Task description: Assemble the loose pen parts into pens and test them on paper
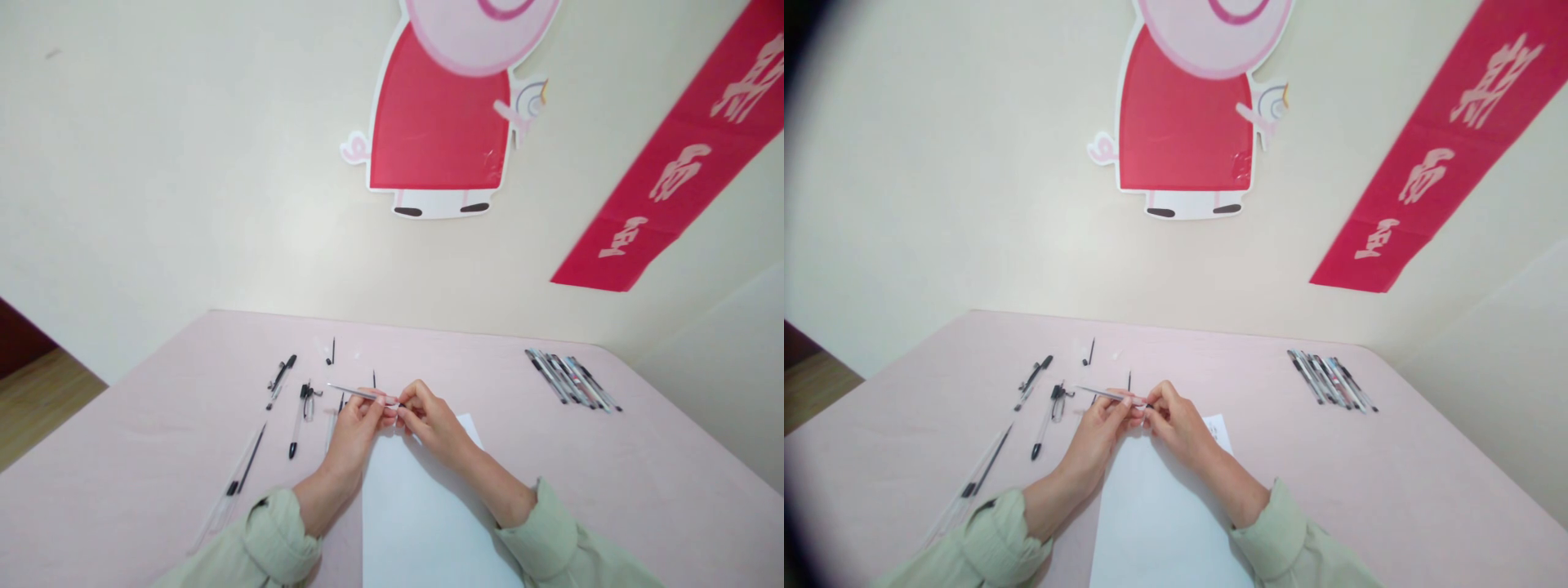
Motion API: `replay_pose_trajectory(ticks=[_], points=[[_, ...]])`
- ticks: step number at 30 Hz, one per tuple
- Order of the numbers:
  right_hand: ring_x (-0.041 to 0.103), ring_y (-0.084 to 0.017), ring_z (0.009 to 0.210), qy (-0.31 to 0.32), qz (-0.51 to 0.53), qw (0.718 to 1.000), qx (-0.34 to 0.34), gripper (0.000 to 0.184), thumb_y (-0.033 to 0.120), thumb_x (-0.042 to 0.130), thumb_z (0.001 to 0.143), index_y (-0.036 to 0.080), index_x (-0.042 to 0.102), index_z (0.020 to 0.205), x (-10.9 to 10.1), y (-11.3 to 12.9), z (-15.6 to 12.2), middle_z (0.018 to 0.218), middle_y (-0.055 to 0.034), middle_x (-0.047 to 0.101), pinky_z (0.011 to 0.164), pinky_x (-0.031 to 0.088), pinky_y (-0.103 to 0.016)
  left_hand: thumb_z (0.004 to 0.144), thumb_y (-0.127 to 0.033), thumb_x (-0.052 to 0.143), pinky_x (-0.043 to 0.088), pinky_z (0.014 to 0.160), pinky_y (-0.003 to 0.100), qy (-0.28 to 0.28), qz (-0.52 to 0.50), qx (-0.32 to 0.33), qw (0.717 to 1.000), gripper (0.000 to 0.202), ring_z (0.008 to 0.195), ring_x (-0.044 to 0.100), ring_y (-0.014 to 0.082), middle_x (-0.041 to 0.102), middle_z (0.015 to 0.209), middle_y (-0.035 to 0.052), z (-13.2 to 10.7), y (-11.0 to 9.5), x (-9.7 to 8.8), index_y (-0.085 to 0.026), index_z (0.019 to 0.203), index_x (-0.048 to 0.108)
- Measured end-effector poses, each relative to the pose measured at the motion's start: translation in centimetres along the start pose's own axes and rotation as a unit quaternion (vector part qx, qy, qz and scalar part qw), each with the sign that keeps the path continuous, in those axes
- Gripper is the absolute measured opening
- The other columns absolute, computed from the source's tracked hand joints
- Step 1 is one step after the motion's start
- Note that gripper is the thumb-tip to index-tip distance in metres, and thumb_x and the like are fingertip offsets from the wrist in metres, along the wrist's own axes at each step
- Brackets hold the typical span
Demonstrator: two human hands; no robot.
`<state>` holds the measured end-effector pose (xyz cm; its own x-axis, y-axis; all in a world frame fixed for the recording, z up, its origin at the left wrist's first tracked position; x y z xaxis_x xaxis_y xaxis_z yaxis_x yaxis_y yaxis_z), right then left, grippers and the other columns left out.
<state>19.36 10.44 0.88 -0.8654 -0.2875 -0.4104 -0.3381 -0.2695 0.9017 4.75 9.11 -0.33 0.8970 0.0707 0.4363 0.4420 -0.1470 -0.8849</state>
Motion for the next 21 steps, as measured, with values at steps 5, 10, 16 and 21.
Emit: replay_pose_trajectory(ticks=[5, 10, 16, 21], points=[[0.058, -0.012, 0.06, 0.003, 0.007, 1.0, -0.013, 0.007, 0.019, 0.048, 0.087, 0.022, 0.045, 0.092, 0.03, 0.05, 0.11, 0.067, 0.0046, 0.058, 0.059, 0.044, -0.023, 0.071, -0.043, 0.075, 0.054, 0.073, 0.029, 0.007, 0.007, -0.001, 1.0, 0.037, 0.071, 0.068, 0.0156, 0.072, 0.079, 0.005, 0.03, 0.11, 0.02, -0.015, 0.089, 0.06], [0.061, -0.013, 0.064, 0.007, 0.008, 1.0, -0.026, 0.009, 0.017, 0.045, 0.087, 0.022, 0.044, 0.095, 0.17, -0.08, 0.12, 0.069, 0.0038, 0.06, 0.062, 0.046, -0.025, 0.069, -0.042, 0.076, 0.053, 0.07, 0.027, 0.006, 0.008, -0.008, 1.0, 0.036, 0.07, 0.067, 0.0148, 0.07, 0.077, 0.0038, -0.1, -0.08, 0.14, -0.015, 0.088, 0.062], [0.065, -0.014, 0.067, 0.006, 0.024, 1.0, -0.013, 0.008, 0.018, 0.044, 0.089, 0.022, 0.042, 0.095, 0.2, -0.19, 0.02, 0.072, 0.002, 0.065, 0.065, 0.049, -0.026, 0.069, -0.04, 0.077, 0.052, 0.072, 0.027, 0.004, 0.005, -0.006, 1.0, 0.035, 0.071, 0.065, 0.0144, 0.069, 0.078, 0.0033, 0.05, 0.19, -0.03, -0.015, 0.089, 0.063], [0.063, -0.014, 0.066, -0.019, -0.007, 1.0, -0.012, 0.005, 0.02, 0.047, 0.088, 0.021, 0.048, 0.093, -0.12, 0.17, 0.11, 0.072, 0.001, 0.065, 0.064, 0.047, -0.026, 0.069, -0.04, 0.077, 0.051, 0.071, 0.026, -0.005, 0.008, -0.002, 1.0, 0.034, 0.07, 0.063, 0.0134, 0.068, 0.078, 0.0029, 0.16, 0.32, -0.23, -0.015, 0.089, 0.065]])
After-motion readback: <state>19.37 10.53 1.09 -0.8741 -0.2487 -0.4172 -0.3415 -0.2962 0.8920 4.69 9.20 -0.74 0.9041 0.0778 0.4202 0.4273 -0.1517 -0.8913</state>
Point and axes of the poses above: each hand's wrist, its own z-axis towards the middle knuckle, its own x-axis out of the palm, y = z × x, the point moved 2 cm from there along z, towards the middle knuckle
